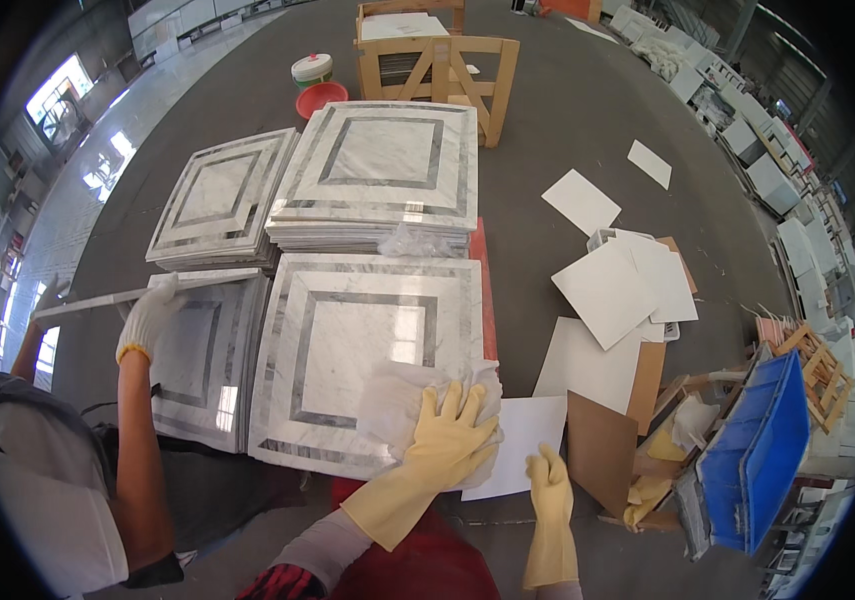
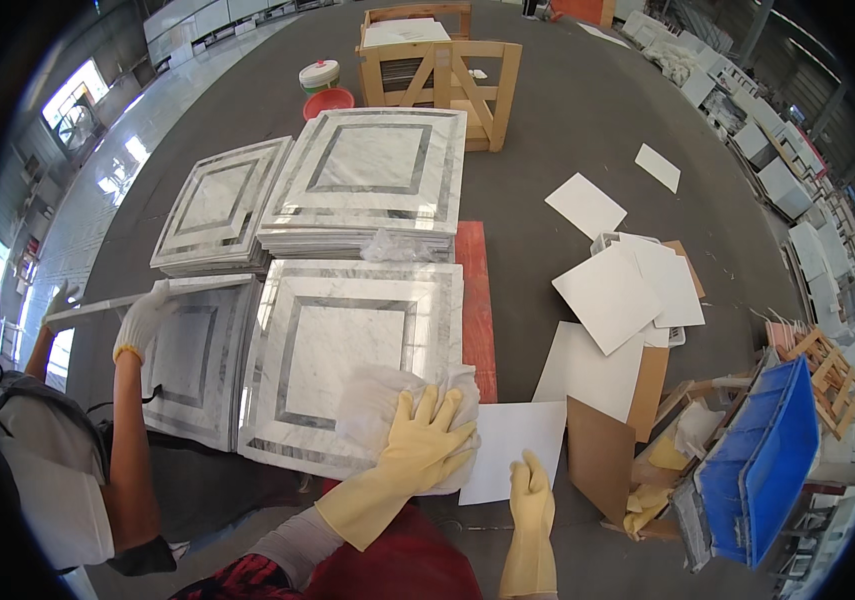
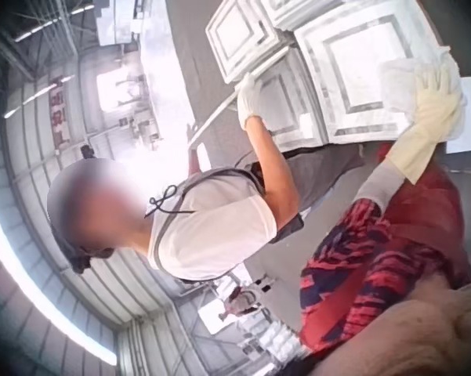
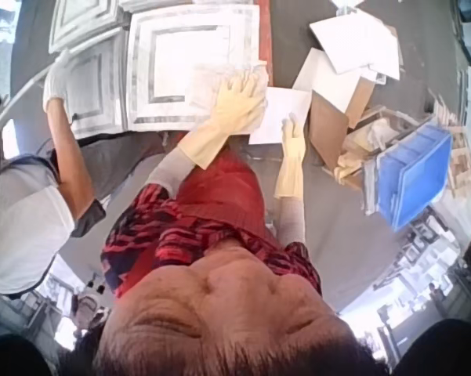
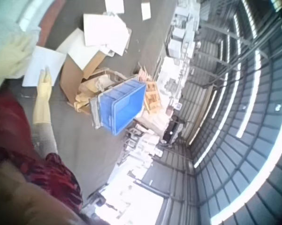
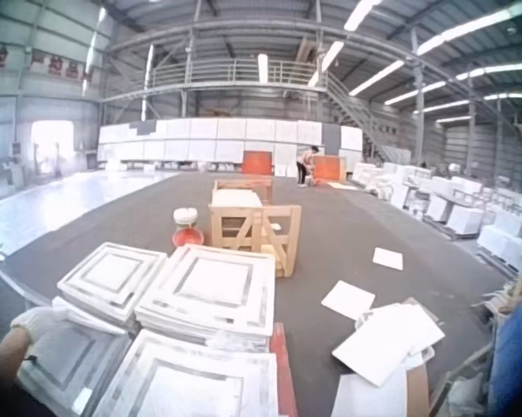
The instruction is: The person wipes the surface of large square tiles with a white cloth while wearing yellow gloves. They handle the tiles one at a time, wiping each surface and placing them back onto a stack. Other workers are visible in the background moving and stacking similar tiles.
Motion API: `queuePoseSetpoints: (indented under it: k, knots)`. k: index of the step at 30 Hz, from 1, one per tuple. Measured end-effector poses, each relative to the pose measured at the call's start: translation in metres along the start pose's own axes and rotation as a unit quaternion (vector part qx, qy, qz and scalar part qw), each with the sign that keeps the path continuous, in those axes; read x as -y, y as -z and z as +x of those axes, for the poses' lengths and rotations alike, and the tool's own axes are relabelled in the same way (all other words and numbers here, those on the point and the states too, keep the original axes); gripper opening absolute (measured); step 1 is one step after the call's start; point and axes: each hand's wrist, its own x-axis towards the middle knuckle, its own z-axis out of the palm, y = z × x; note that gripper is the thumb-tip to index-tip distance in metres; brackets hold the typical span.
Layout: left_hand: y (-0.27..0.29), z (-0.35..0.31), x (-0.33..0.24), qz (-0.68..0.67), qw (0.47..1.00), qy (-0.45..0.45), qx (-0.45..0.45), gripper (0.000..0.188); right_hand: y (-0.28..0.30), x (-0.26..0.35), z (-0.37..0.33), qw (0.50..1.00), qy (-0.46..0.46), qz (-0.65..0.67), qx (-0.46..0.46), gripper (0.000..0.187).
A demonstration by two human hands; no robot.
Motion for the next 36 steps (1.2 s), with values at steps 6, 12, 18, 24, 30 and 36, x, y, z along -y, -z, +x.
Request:
queuePoseSetpoints:
  k: [6,12,18,24,30,36]
  knots:
    - [-0.022,0.070,0.033,-0.001,0.999,0.039,-0.020,0.050,-0.090,0.250,0.127,0.912,0.381,-0.144,-0.057,0.074]
    - [-0.019,0.074,0.037,-0.070,0.996,0.050,0.035,0.050,-0.193,0.359,0.165,0.882,0.270,-0.385,0.007,0.065]
    - [-0.014,0.080,0.051,-0.062,0.994,0.043,0.078,0.049,-0.214,0.342,0.210,0.829,0.362,-0.426,0.010,0.043]
    - [-0.023,0.095,0.041,-0.066,0.996,0.051,0.037,0.046,-0.199,0.341,0.237,0.744,0.443,-0.490,0.102,0.034]
    - [-0.018,0.095,0.041,-0.047,0.997,0.066,-0.003,0.044,-0.132,0.309,0.222,0.867,0.490,-0.057,-0.066,0.024]
    - [-0.026,0.112,0.054,-0.014,0.996,0.063,-0.066,0.042,0.009,0.221,0.254,0.898,0.316,0.292,-0.091,0.033]
